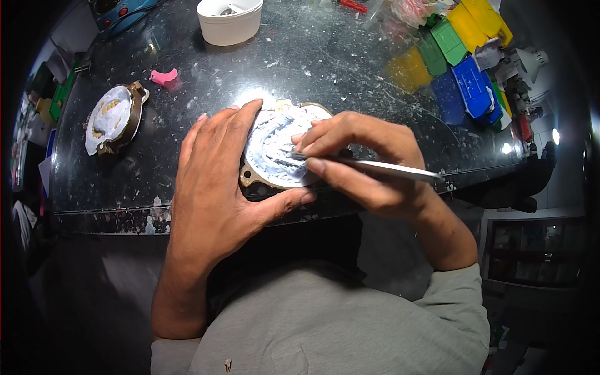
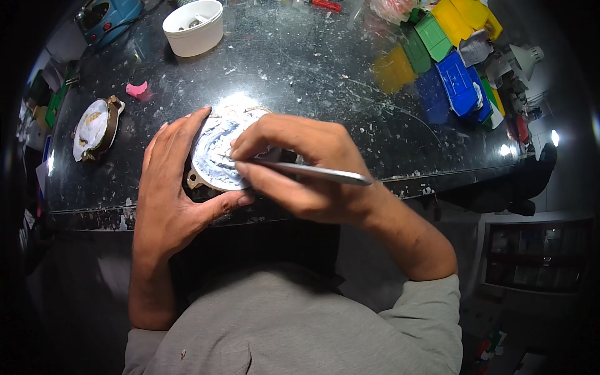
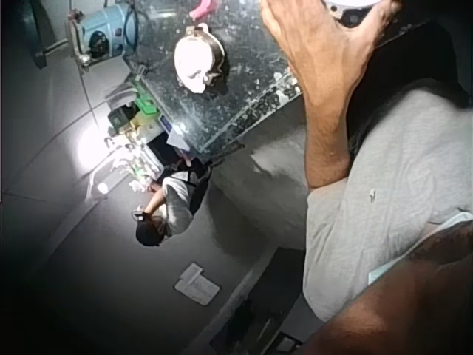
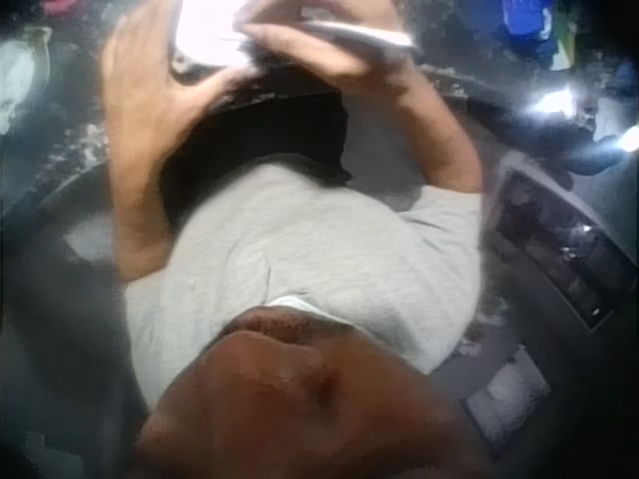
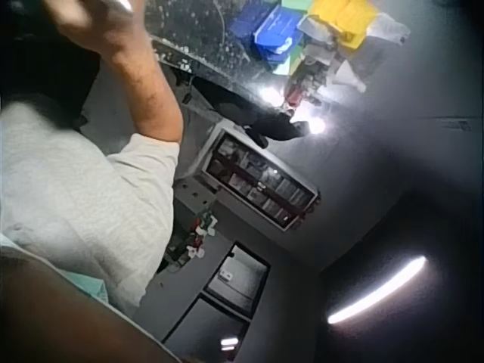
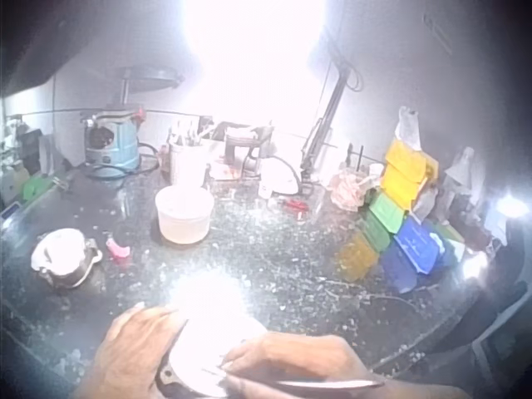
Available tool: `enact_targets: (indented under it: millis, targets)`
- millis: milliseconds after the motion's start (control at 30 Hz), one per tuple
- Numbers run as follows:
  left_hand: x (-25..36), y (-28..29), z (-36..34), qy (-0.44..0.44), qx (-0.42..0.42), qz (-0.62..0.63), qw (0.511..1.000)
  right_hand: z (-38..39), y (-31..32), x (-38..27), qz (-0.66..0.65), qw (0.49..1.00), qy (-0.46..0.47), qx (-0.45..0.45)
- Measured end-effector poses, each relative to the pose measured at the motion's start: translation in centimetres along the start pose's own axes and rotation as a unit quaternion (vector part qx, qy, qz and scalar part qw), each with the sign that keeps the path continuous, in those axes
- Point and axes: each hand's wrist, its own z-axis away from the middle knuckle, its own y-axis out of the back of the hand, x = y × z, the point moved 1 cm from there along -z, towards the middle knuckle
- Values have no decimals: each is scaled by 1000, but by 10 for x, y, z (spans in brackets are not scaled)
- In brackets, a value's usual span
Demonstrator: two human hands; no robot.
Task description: The person uses tweezers and a carving tool to refine dental models on a laboratory bench. They use the tools to scrape and remove small pieces of material from the edges of the models.
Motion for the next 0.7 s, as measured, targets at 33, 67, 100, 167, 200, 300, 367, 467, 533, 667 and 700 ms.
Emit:
enact_targets:
  millis: [33,67,100,167,200,300,367,467,533,667,700]
  targets:
    - [-1,0,0,-1,2,2,1000,-2,-6,-7,-6,999,-30,10]
    - [-1,0,0,-1,1,1,1000,-2,-9,-10,-8,999,-31,11]
    - [-1,-1,0,-3,6,1,1000,-1,-12,-11,4,999,-40,20]
    - [-1,-1,0,-3,11,2,1000,-1,-17,-12,15,998,-53,27]
    - [-1,-1,0,-1,13,1,1000,-1,-17,-13,14,998,-54,26]
    - [-1,-2,-1,3,14,0,1000,-1,-17,-12,6,997,-71,27]
    - [-2,-2,0,6,12,-2,1000,-1,-16,-12,9,998,-64,18]
    - [-2,-1,0,3,14,-2,1000,-4,-14,-13,26,999,-46,6]
    - [-3,-2,0,4,11,-2,1000,-4,-11,-11,34,998,-48,-5]
    - [-3,0,-1,-7,9,-3,1000,-7,-8,-9,34,998,-38,-26]
    - [-2,1,-1,-4,7,4,1000,-9,-7,-9,34,998,-38,-25]
